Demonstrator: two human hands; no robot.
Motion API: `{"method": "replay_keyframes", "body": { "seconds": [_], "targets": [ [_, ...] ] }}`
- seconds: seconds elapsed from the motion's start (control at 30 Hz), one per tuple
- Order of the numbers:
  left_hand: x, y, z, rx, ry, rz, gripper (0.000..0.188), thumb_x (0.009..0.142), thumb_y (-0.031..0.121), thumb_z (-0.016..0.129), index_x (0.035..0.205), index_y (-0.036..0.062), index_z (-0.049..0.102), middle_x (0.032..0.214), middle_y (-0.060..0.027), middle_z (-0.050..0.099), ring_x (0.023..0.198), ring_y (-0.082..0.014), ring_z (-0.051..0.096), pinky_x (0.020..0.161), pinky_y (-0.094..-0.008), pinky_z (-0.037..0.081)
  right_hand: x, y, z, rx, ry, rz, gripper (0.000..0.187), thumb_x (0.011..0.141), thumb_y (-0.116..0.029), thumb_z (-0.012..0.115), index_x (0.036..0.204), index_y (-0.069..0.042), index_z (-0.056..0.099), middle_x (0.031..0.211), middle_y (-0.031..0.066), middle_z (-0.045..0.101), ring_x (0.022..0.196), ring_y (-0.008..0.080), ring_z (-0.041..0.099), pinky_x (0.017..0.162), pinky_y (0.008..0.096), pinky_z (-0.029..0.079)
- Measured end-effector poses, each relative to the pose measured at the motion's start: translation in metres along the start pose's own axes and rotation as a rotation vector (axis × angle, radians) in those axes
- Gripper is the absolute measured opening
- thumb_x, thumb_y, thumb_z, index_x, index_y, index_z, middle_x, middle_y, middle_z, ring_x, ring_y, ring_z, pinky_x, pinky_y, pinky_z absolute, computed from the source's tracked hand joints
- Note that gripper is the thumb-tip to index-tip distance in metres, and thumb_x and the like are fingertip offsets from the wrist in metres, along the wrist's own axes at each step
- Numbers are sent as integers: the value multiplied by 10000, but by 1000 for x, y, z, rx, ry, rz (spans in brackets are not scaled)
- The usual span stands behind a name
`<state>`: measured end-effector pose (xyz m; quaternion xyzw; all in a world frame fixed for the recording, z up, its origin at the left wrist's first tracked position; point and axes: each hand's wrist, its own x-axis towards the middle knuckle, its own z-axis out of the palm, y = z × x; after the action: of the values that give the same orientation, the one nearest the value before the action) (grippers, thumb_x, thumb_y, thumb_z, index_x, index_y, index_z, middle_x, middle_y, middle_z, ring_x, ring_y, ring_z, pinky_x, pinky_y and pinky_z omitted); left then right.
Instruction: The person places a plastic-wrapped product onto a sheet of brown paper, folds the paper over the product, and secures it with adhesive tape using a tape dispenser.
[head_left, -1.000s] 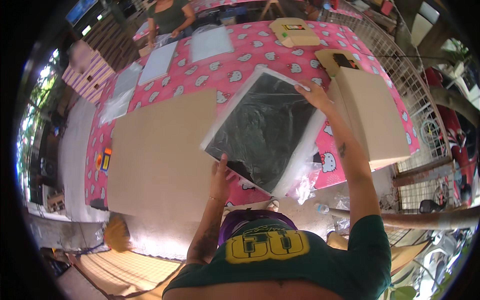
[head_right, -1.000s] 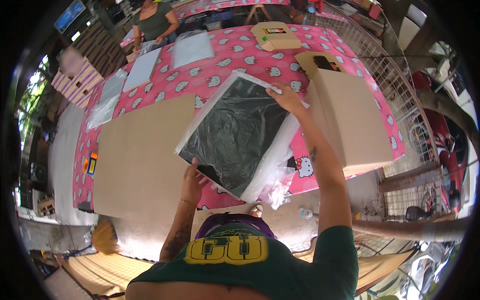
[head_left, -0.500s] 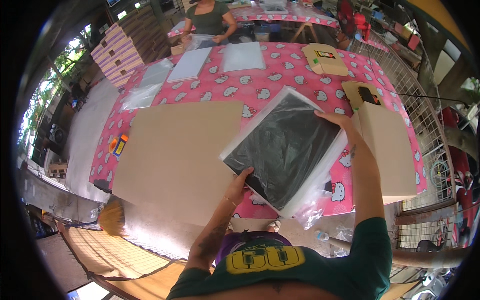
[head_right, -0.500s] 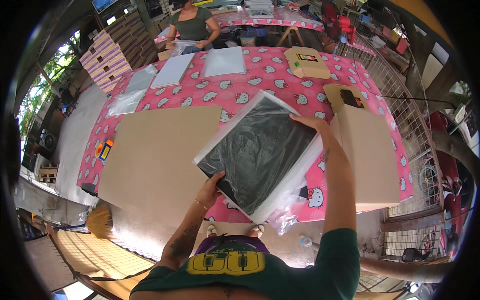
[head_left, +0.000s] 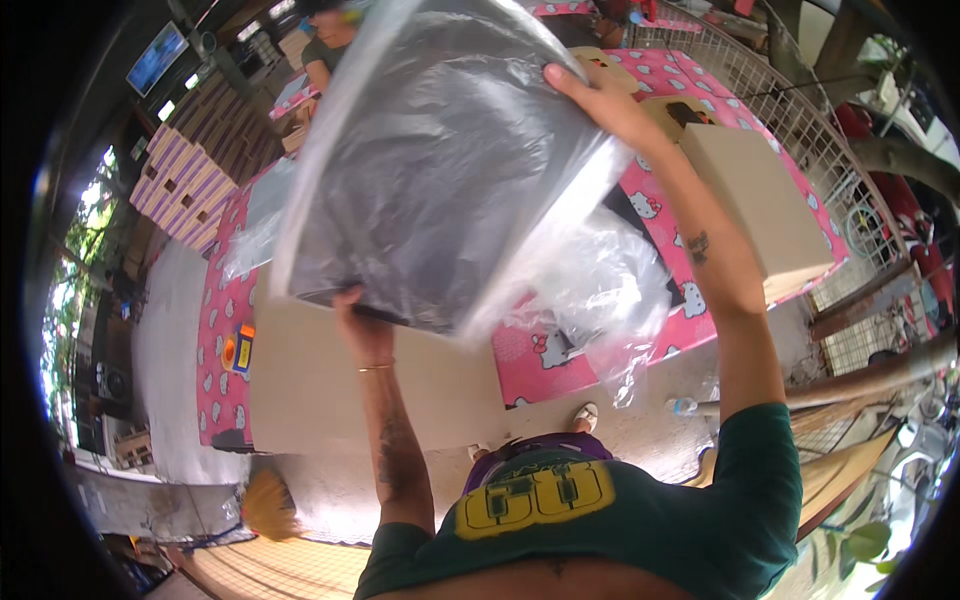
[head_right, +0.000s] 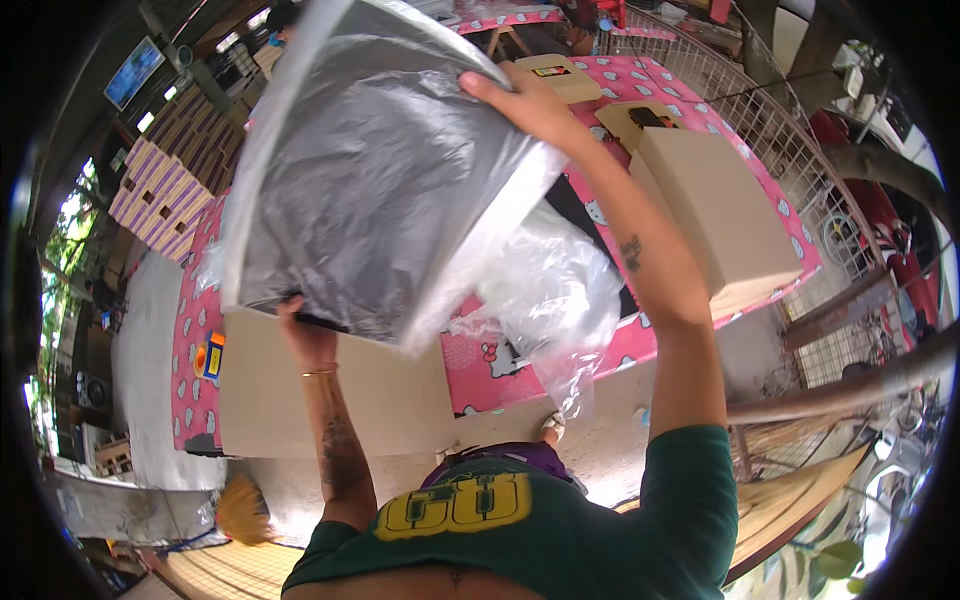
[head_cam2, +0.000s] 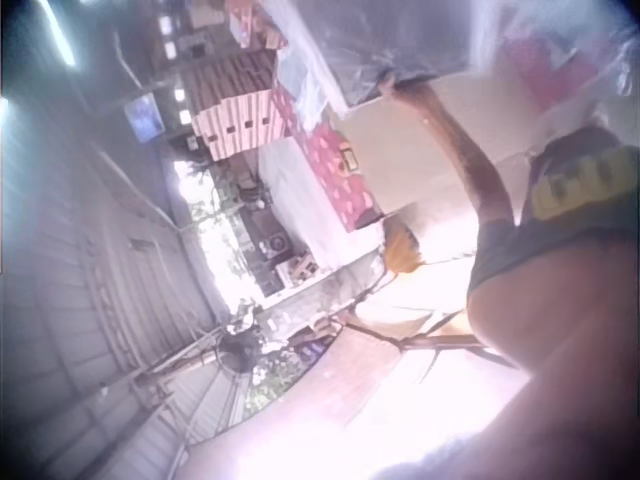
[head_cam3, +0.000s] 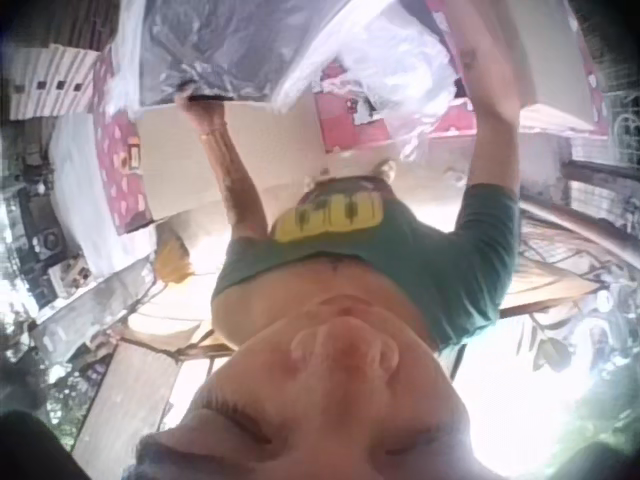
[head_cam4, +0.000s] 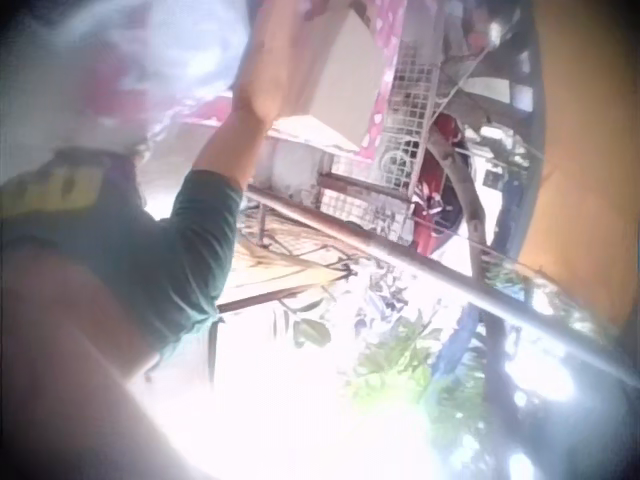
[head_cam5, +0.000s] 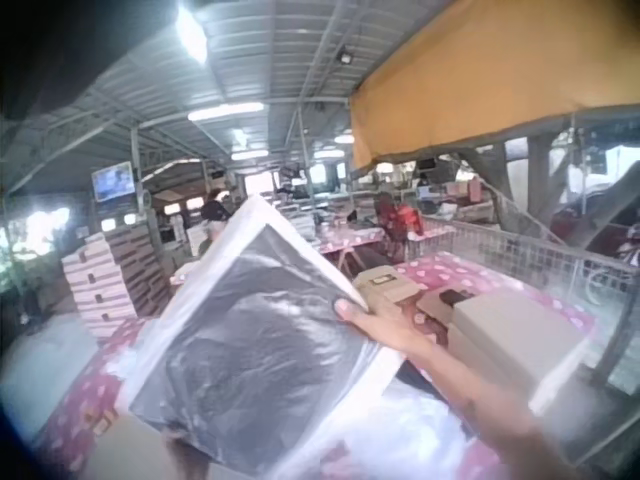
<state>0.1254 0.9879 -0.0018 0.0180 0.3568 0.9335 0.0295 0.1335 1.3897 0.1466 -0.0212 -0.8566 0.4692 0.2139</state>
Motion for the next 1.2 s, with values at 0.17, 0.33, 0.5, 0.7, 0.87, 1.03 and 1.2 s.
{"method": "replay_keyframes", "body": {
  "seconds": [0.17, 0.33, 0.5, 0.7, 0.87, 1.03, 1.2],
  "targets": [
    [23, 117, -89, 35, -62, 110, 435, 618, 101, 592, 1048, 42, 611, 1091, -82, 647, 1064, -270, 603, 960, -442, 478, -59, -16, 112, 256, 121, -247, 764, 830, -620, 645, 1206, 34, 529, 1104, 178, 610, 1014, 235, 594, 866, 369, 467],
    [40, 193, -230, 238, -30, 134, 281, 611, 95, 581, 881, 35, 635, 920, -72, 668, 977, -233, 615, 913, -418, 488, -125, 12, 249, 326, 50, -246, 750, 869, -555, 644, 1293, 36, 461, 1154, 205, 556, 1091, 243, 538, 929, 379, 422],
    [47, 203, -323, 432, -88, 140, 79, 636, 56, 600, 714, 48, 610, 829, -53, 634, 856, -198, 582, 912, -348, 447, -171, 49, 328, 383, -78, -149, 814, 886, -485, 661, 1423, 36, 339, 1375, 200, 440, 1302, 257, 405, 1057, 371, 342],
    [30, 208, -388, 477, -47, -66, 519, 711, 8, 708, 1210, 25, 566, 1158, -84, 610, 1096, -218, 576, 981, -393, 462, -211, 59, 360, 511, -335, 200, 848, 829, -319, 771, 1465, -10, 301, 1420, 139, 436, 1328, 238, 394, 1095, 383, 328],
    [23, 202, -398, 413, -98, -103, 580, 742, 28, 727, 1286, 56, 528, 1250, -77, 578, 1165, -226, 555, 1000, -368, 459, -211, 25, 358, 518, -339, 250, 926, 799, -265, 799, 1497, -39, 235, 1466, 127, 377, 1371, 241, 337, 1117, 406, 316],
    [35, 216, -415, 764, -152, -40, 554, 714, -28, 704, 1243, 38, 556, 1209, -64, 598, 1120, -224, 575, 956, -350, 475, -196, 2, 351, 699, -211, 96, 1026, 783, -357, 798, 1529, -58, 162, 1510, 140, 323, 1408, 279, 280, 1143, 430, 255],
    [29, 213, -387, 664, -104, -190, 525, 702, -43, 706, 1207, 25, 581, 1137, -71, 631, 1084, -220, 593, 923, -344, 489, -140, -135, 296, -267, -82, -560, 1075, 733, -555, 747, 1529, -78, 203, 1524, 222, 277, 1449, 378, 195, 1176, 469, 168]
  ]
}}
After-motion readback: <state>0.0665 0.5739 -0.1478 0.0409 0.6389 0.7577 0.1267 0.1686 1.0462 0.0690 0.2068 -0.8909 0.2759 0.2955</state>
